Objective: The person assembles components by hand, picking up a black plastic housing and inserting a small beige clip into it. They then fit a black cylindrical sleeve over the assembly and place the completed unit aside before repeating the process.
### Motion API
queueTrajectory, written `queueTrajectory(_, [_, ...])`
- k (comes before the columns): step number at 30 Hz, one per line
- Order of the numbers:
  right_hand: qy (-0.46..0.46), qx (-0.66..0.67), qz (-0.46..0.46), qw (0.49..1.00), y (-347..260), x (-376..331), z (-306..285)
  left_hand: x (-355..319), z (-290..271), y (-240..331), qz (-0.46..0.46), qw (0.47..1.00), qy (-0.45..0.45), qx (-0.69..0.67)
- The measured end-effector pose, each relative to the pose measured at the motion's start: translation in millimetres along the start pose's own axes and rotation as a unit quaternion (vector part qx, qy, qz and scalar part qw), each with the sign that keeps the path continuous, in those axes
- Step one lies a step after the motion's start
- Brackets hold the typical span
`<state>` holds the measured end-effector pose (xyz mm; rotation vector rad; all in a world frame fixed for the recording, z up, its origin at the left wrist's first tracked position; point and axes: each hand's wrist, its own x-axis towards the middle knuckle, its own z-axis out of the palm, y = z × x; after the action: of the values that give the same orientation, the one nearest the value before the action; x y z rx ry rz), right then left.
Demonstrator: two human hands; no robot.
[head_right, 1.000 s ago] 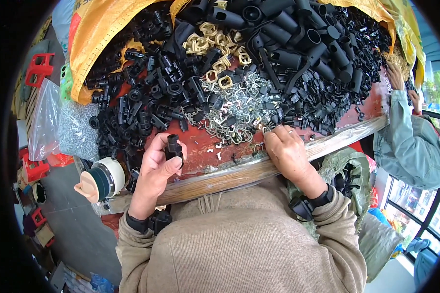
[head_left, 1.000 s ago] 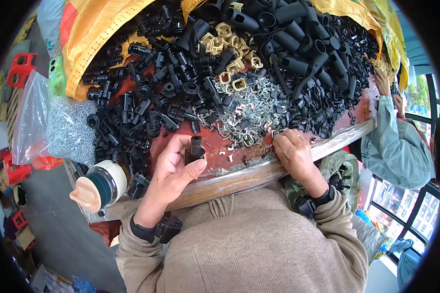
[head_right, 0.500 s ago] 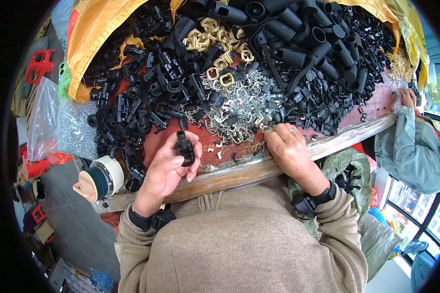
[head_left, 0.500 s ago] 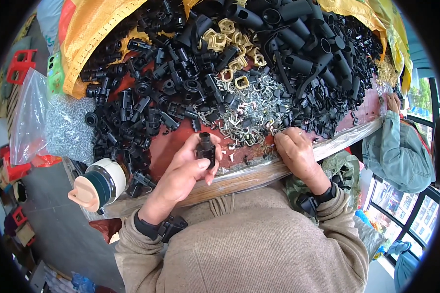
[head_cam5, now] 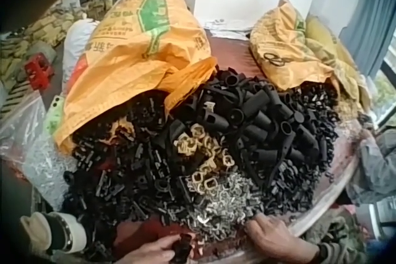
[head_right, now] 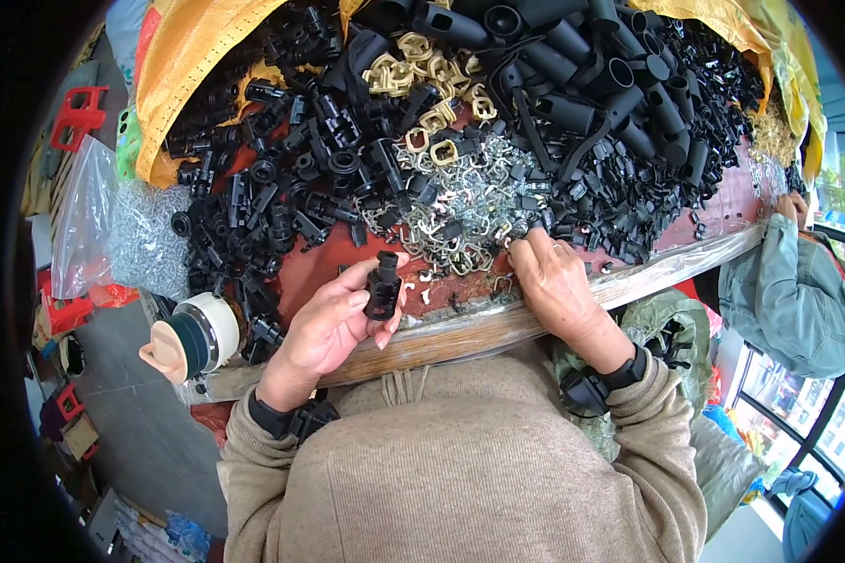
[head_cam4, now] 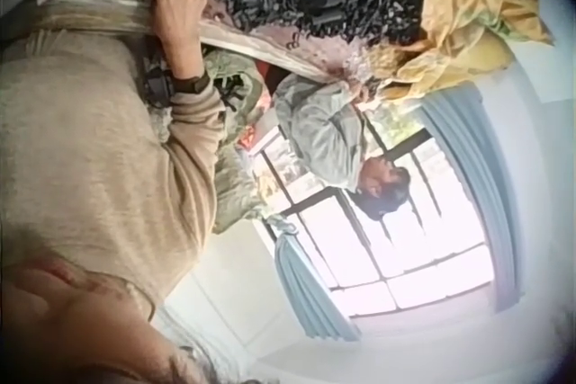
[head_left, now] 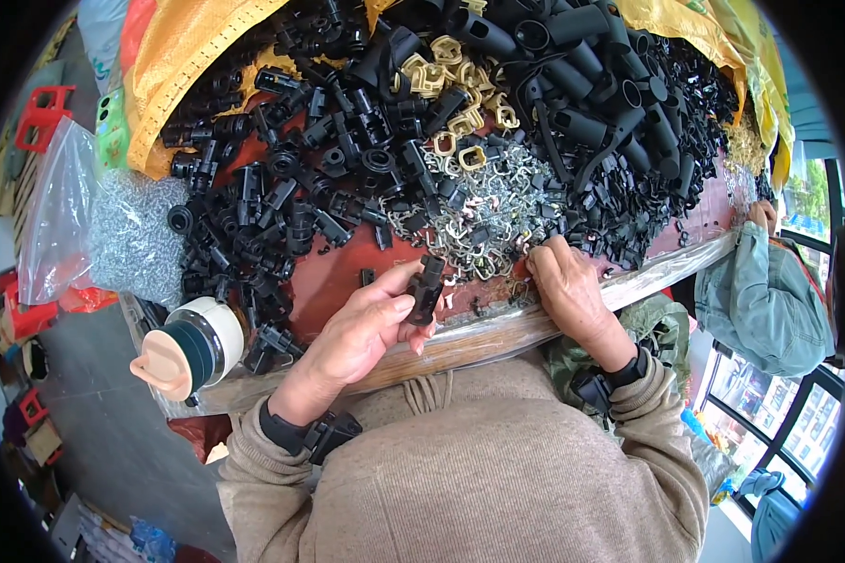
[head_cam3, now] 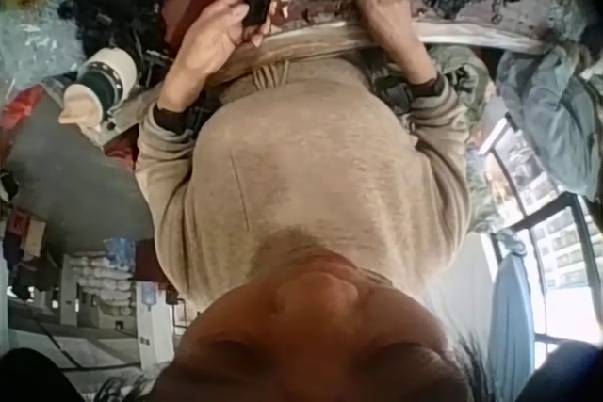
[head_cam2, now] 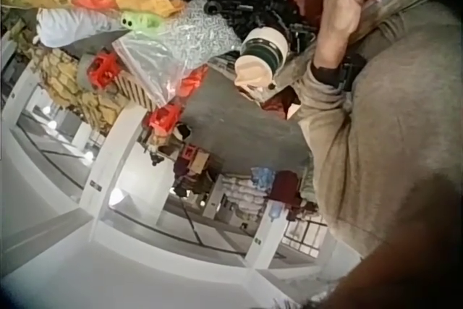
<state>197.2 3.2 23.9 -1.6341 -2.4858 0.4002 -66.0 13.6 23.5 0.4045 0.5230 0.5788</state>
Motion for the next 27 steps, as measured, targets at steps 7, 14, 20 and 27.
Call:
queueTrajectory(7, [-0.003, 0.031, 0.021, 0.999, 1.5, -1.9, -2.1, 1.3, 4.1, 4.3, -0.001, 0.999, -0.007, 0.039])
queueTrajectory(14, [-0.048, -0.022, 0.012, 0.999, -5.8, -6.2, -15.3, 4.0, 4.8, 3.5, 0.002, 0.998, -0.023, 0.062])
queueTrajectory(20, [-0.067, 0.011, 0.024, 0.997, -7.6, -5.8, -17.0, 2.1, 4.5, -0.3, 0.002, 0.998, -0.026, 0.05])
queueTrajectory(27, [-0.136, 0.452, 0.133, 0.872, -21.2, 15.7, -26.5, 7.7, 17.1, -6.4, 0.016, 0.997, -0.01, 0.071])
